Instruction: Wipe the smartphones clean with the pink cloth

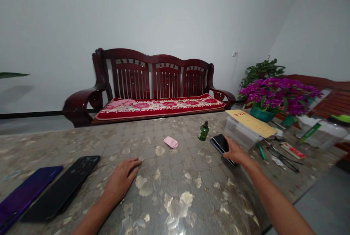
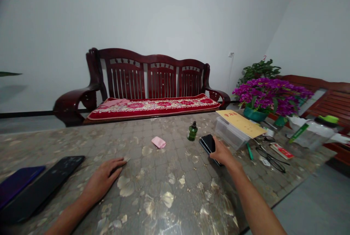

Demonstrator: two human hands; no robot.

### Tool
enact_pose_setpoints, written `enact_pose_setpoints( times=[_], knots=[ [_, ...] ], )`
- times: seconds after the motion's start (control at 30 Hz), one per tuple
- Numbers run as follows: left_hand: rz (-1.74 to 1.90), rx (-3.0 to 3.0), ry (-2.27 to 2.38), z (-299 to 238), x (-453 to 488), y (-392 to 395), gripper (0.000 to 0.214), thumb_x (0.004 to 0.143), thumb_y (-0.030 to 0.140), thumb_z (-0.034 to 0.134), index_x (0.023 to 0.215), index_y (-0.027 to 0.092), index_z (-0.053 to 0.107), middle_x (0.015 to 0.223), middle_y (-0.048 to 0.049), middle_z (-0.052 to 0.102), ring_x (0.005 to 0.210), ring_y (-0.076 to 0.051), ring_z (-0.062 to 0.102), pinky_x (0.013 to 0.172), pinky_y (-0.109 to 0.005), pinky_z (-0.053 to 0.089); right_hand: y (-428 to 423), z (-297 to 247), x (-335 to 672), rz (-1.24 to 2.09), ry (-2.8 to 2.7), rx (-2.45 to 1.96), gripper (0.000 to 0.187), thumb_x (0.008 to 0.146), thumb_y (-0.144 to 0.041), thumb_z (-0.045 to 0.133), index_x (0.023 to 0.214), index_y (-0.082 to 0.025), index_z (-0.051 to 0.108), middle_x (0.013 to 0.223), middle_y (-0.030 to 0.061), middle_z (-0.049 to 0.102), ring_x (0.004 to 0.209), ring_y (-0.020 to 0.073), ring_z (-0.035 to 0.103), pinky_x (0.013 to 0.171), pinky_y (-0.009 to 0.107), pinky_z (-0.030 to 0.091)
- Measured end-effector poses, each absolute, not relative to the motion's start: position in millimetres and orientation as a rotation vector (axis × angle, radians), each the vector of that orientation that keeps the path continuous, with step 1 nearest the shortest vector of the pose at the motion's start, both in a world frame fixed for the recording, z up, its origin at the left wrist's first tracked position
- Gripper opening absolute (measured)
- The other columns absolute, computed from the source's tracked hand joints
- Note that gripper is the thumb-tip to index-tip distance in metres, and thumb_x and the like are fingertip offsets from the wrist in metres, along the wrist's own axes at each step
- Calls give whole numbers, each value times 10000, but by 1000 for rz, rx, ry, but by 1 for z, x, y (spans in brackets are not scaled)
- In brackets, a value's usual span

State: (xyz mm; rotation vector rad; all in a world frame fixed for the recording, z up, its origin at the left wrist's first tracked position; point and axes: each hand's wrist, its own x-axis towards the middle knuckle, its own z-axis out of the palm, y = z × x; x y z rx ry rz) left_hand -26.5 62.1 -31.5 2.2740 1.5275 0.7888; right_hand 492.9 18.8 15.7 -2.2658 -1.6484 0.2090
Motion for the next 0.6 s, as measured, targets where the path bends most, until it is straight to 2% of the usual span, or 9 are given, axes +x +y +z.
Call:
enact_pose_setpoints(
  times=[0.27, 0.43, 0.6],
  knots=[
    [768, 2293, 1522, -31, -27, 62, 382, 857, 384, 454, 1055, 222, 738, 1209, -77, 703, 1142, -270, 619, 1063, -469, 432, 20, 17, 495, 267, -1718, -2258, 966, 551, -206, 678, 1453, -31, 378, 1437, 233, 470, 1304, 337, 486, 1079, 394, 381],
    [783, 2270, 1546, -23, -23, 57, 335, 842, 308, 476, 1032, 234, 741, 1183, -67, 714, 1137, -256, 620, 1058, -447, 444, 25, 5, 506, 249, -1742, -2174, 922, 540, -223, 675, 1427, -131, 440, 1388, 173, 542, 1290, 350, 500, 1072, 437, 387],
    [809, 2292, 1529, -16, -18, 48, 290, 836, 171, 526, 1036, 208, 733, 1161, -88, 714, 1138, -241, 617, 1047, -423, 455, 34, -18, 529, 197, -1747, -2119, 846, 513, -319, 691, 1333, -174, 546, 1264, 184, 626, 1202, 390, 564, 1021, 470, 434]
  ],
)
